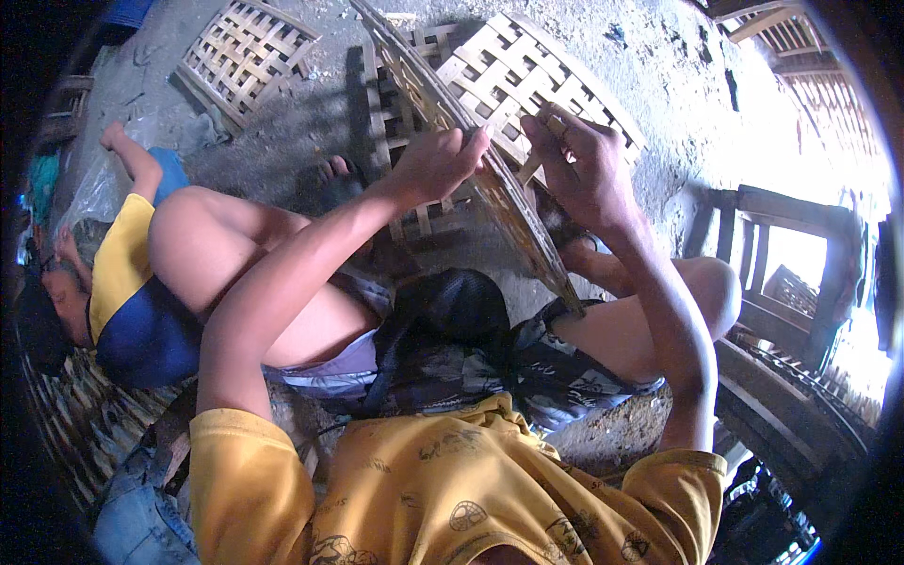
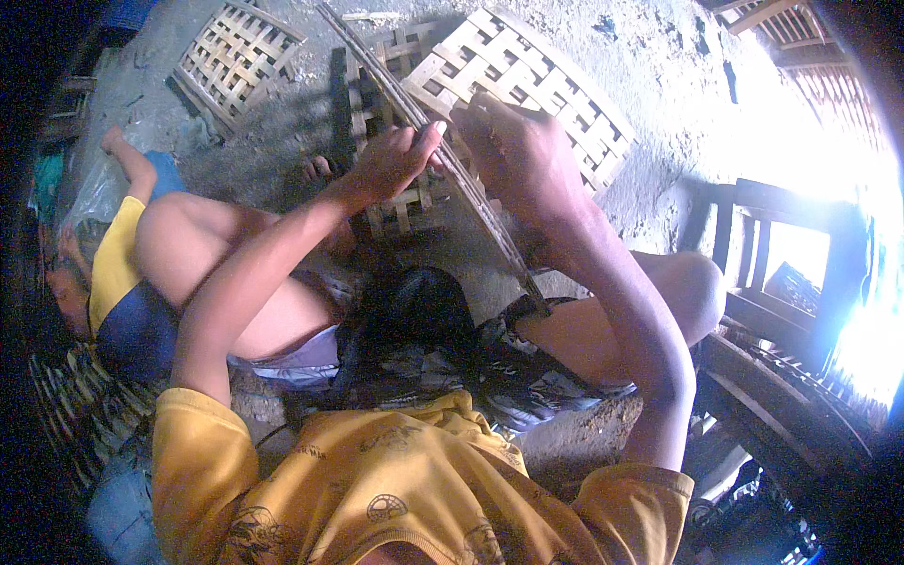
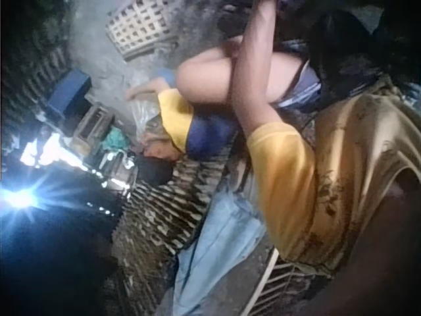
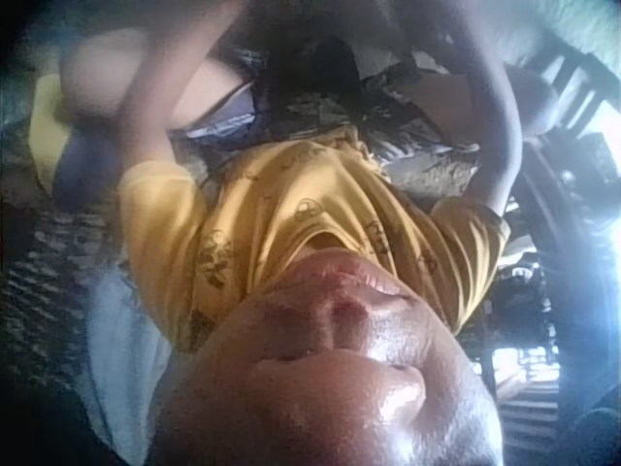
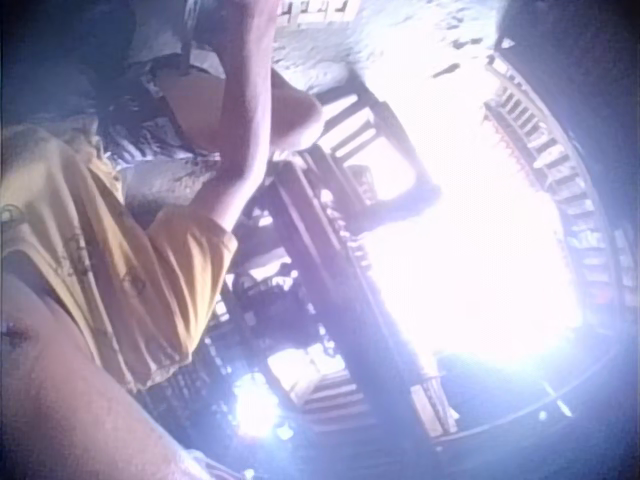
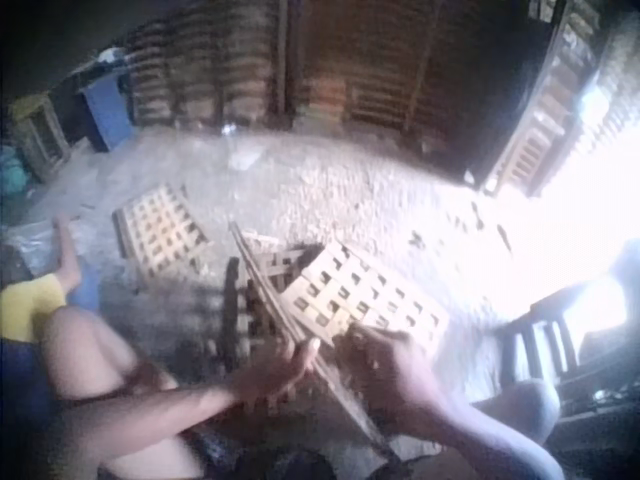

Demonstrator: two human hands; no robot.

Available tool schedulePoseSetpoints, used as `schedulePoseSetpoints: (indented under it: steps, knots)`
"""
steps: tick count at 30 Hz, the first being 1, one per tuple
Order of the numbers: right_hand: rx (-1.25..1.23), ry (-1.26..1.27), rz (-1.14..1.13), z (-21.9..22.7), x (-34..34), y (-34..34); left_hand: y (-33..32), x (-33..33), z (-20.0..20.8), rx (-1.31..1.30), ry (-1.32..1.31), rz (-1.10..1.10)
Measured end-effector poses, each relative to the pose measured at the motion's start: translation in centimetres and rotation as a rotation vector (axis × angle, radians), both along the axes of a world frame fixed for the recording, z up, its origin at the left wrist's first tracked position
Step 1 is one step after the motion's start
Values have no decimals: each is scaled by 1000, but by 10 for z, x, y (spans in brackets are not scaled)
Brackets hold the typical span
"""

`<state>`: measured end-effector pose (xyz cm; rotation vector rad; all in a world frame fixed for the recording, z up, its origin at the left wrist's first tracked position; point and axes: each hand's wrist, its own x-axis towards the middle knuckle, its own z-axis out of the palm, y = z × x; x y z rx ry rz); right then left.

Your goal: The person sits on the floor and assembles a wooden lattice panel by hand, fitting thin wooden strips into a grid pattern. They adjust and secure the strips to form a finished lattice structure.

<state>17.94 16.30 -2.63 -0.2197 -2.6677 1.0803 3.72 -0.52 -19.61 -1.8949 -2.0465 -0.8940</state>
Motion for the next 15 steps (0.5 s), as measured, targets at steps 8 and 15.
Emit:
schedulePoseSetpoints:
  steps: [8, 15]
  knots:
    - [-24, -14, -1, -16, 16, 1, -1, 7, 15, -115, 36, 68]
    - [1, 10, 91, -15, 21, 0, -1, 6, 10, -93, 86, 85]
